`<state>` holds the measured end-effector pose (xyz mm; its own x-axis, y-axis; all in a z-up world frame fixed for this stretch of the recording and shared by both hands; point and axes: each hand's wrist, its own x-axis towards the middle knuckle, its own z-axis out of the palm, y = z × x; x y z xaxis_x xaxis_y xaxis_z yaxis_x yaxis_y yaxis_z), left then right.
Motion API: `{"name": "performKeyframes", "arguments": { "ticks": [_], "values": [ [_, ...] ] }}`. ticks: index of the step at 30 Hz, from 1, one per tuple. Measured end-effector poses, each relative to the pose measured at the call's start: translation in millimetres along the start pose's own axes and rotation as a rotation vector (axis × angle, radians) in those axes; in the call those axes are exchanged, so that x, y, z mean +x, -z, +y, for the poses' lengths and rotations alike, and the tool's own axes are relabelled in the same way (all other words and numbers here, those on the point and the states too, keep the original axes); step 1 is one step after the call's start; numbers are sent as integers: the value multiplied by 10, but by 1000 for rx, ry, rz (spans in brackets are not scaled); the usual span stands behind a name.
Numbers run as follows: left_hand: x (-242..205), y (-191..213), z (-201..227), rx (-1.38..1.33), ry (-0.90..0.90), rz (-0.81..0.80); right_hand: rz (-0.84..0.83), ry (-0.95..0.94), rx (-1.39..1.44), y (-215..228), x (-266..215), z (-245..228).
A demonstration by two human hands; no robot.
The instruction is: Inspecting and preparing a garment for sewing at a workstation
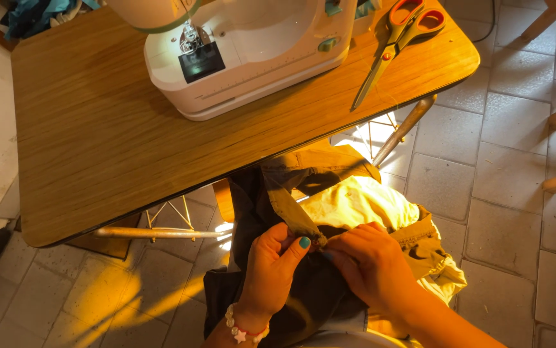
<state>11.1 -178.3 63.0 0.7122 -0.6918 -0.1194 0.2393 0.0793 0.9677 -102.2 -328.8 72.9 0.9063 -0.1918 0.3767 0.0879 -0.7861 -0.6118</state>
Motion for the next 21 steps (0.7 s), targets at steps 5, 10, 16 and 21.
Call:
{"name": "performKeyframes", "arguments": {
  "ticks": [5,10,16,21],
  "values": [
    [209,-48,-59,100,100,8,-41,-623,617,-134,-143,421],
    [378,-134,-16,229,273,22,-2,-652,1045,-333,-265,690],
    [528,-169,0,274,169,-6,43,-676,1197,-398,-312,780],
    [589,-170,-115,242,170,-108,70,-634,1351,-472,-333,822]
  ]
}}
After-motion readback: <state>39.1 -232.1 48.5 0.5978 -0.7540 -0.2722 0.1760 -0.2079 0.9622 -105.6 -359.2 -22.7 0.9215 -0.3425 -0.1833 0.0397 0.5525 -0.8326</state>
